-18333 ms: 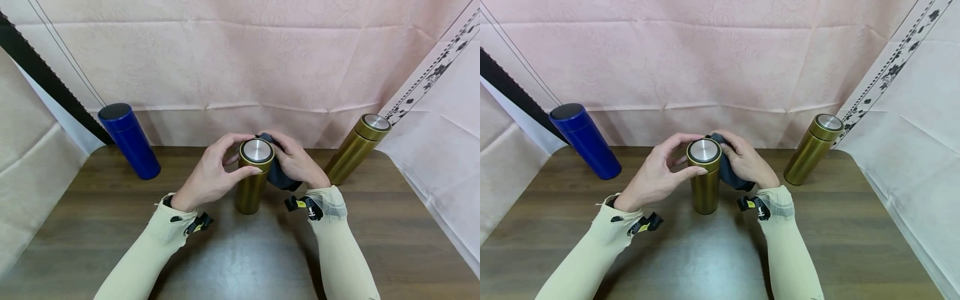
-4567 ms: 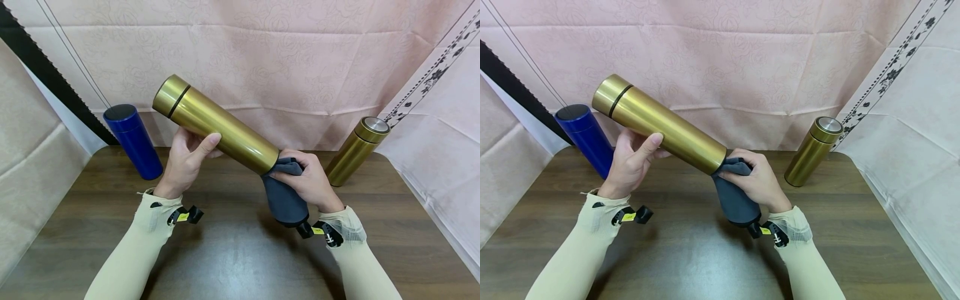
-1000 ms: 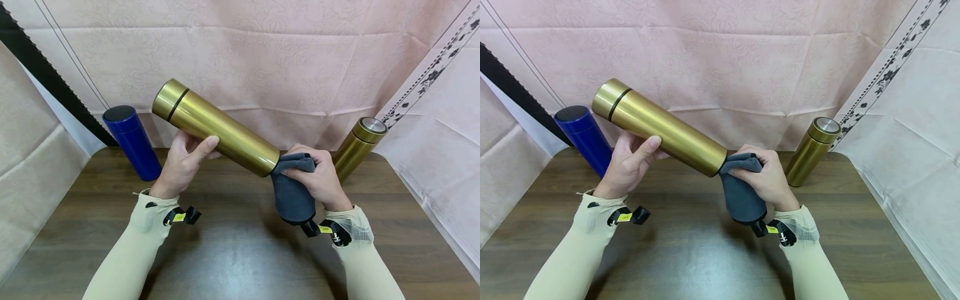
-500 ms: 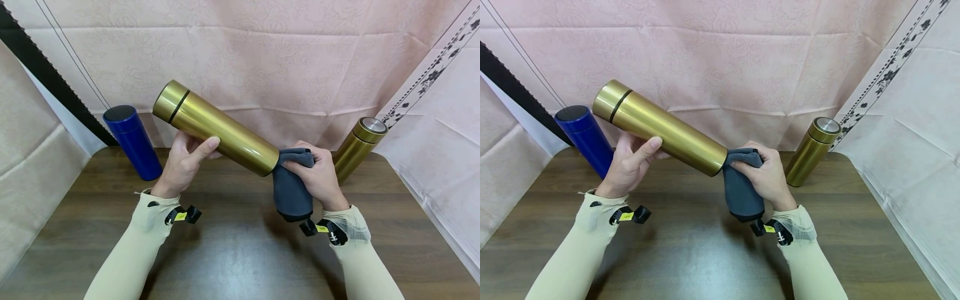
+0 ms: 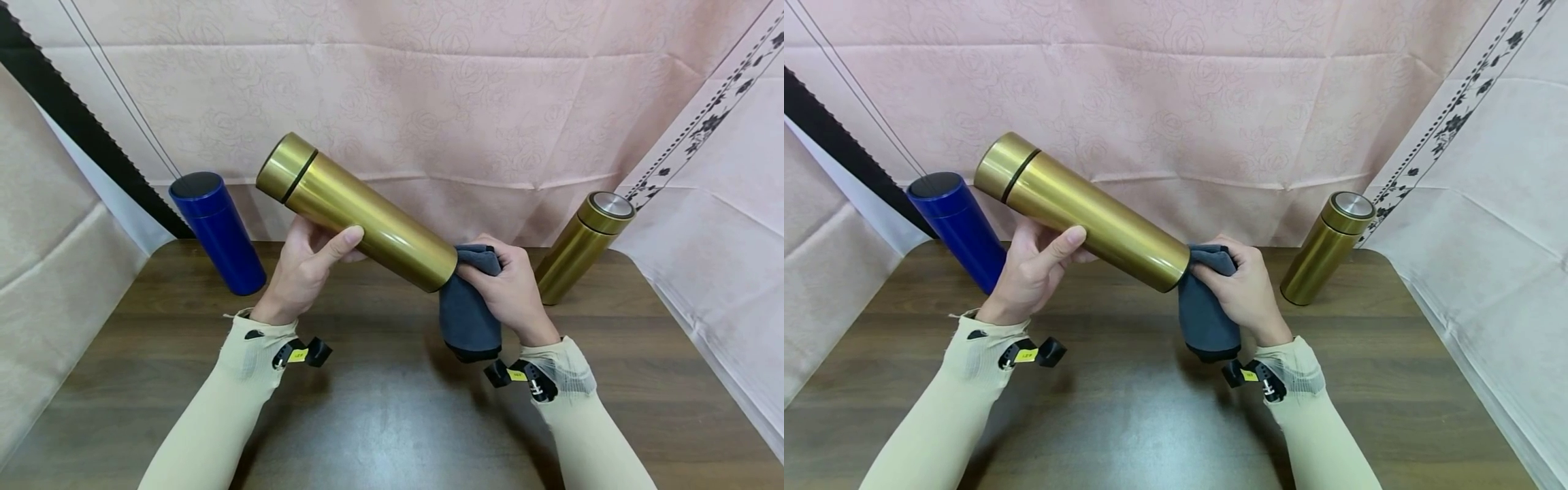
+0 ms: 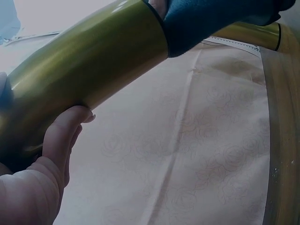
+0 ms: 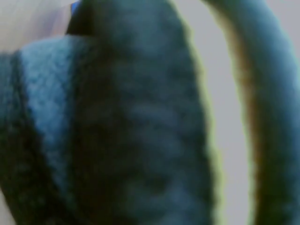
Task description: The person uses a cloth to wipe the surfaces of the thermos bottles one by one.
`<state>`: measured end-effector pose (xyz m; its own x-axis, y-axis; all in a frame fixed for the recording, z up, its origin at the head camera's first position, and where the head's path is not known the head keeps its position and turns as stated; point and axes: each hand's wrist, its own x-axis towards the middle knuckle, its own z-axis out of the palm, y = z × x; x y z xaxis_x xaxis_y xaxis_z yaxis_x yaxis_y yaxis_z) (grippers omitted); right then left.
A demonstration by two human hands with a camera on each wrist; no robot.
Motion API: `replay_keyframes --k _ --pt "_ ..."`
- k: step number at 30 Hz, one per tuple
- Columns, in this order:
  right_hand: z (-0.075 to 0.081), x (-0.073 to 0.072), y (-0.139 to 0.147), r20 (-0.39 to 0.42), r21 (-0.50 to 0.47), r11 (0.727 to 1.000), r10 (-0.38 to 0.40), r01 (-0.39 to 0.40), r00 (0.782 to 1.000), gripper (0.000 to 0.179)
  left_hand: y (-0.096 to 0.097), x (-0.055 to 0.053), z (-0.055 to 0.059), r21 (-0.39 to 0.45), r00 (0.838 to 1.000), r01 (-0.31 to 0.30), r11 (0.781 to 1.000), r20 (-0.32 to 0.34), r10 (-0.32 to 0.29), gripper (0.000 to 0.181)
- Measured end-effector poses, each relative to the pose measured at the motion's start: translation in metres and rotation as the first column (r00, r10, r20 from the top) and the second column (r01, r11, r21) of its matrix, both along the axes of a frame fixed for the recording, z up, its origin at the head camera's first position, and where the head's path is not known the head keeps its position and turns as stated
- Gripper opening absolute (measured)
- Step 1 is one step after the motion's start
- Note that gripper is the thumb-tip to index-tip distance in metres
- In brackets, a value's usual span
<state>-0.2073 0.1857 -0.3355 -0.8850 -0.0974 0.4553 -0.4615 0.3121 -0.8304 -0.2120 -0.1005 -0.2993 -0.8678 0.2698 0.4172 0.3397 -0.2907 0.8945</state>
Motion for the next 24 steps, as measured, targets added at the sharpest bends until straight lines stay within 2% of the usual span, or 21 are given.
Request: replay_keyframes --k 4,8,15,24 --pt "-0.0042 -0.0012 -0.0020 0.006 0.024 1.000 0.015 -0.015 1.000 0.018 0.0014 0.0001 -0.0001 0.013 1.000 0.002 1.000 -0.009 -0.001 0.037" --pt "-0.0058 -0.0006 -0.0046 0.022 0.034 0.999 0.036 -0.037 0.999 0.015 0.0030 -0.0003 -0.0011 0.024 1.000 0.001 1.000 -0.020 -0.001 0.037" --pt "-0.0049 0.0015 -0.0073 0.030 0.050 0.996 0.068 -0.069 0.997 0.010 0.0037 -0.0007 -0.0022 0.049 0.998 -0.001 0.999 -0.061 0.004 0.037" --pt "-0.0010 0.0060 -0.0099 0.048 0.101 0.990 0.098 -0.102 0.994 0.015 0.0029 -0.0016 -0.0015 0.047 0.996 -0.031 0.998 -0.083 0.034 0.036"
